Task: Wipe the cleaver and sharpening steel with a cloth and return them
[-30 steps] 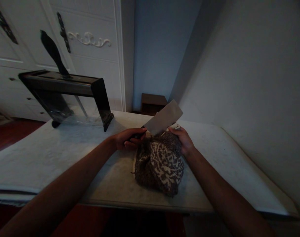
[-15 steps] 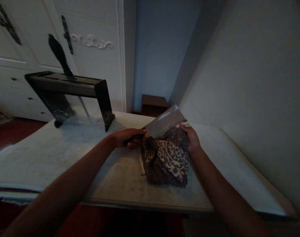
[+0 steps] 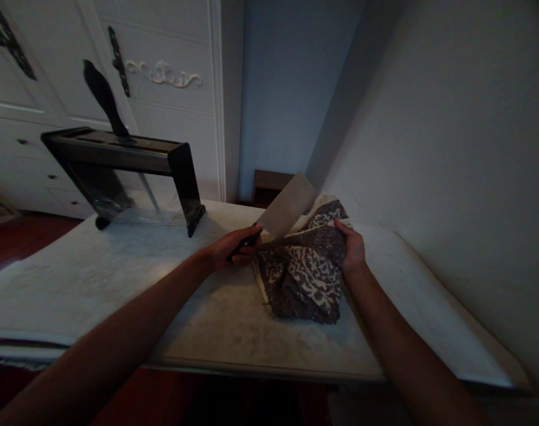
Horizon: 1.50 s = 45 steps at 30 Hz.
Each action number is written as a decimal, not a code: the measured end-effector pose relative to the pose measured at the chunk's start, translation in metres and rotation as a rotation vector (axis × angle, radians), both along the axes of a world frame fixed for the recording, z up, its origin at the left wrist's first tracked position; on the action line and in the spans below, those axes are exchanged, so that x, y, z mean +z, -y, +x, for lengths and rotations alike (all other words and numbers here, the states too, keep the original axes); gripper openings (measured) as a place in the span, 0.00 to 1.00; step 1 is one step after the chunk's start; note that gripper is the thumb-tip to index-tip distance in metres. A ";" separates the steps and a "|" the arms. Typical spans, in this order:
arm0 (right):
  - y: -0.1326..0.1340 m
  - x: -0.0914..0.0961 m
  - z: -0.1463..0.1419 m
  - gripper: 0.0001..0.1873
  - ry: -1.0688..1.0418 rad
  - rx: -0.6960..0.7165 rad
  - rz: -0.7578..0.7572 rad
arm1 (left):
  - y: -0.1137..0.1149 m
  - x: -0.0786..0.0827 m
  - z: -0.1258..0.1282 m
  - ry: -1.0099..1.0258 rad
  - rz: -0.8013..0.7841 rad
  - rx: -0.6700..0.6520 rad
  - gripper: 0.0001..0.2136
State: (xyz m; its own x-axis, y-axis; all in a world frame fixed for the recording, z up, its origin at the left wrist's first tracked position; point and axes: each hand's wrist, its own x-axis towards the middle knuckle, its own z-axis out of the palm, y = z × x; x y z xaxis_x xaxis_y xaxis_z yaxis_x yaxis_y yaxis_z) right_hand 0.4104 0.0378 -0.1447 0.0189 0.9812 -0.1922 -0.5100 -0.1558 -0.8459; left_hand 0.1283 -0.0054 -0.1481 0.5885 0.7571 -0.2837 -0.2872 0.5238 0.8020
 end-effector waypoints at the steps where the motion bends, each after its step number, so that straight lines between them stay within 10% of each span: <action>1: 0.001 0.001 -0.003 0.05 -0.023 0.000 -0.051 | 0.000 -0.001 0.002 0.040 -0.014 0.024 0.18; 16: 0.035 -0.005 -0.059 0.17 -0.153 0.522 -0.272 | 0.014 0.001 0.027 0.272 0.005 -0.136 0.26; 28: 0.038 -0.005 -0.058 0.20 -0.197 0.537 -0.263 | 0.016 -0.003 0.032 -0.051 0.242 -0.182 0.27; 45: 0.030 -0.007 -0.055 0.18 -0.206 0.481 -0.184 | 0.011 0.002 0.029 -0.183 0.378 0.103 0.26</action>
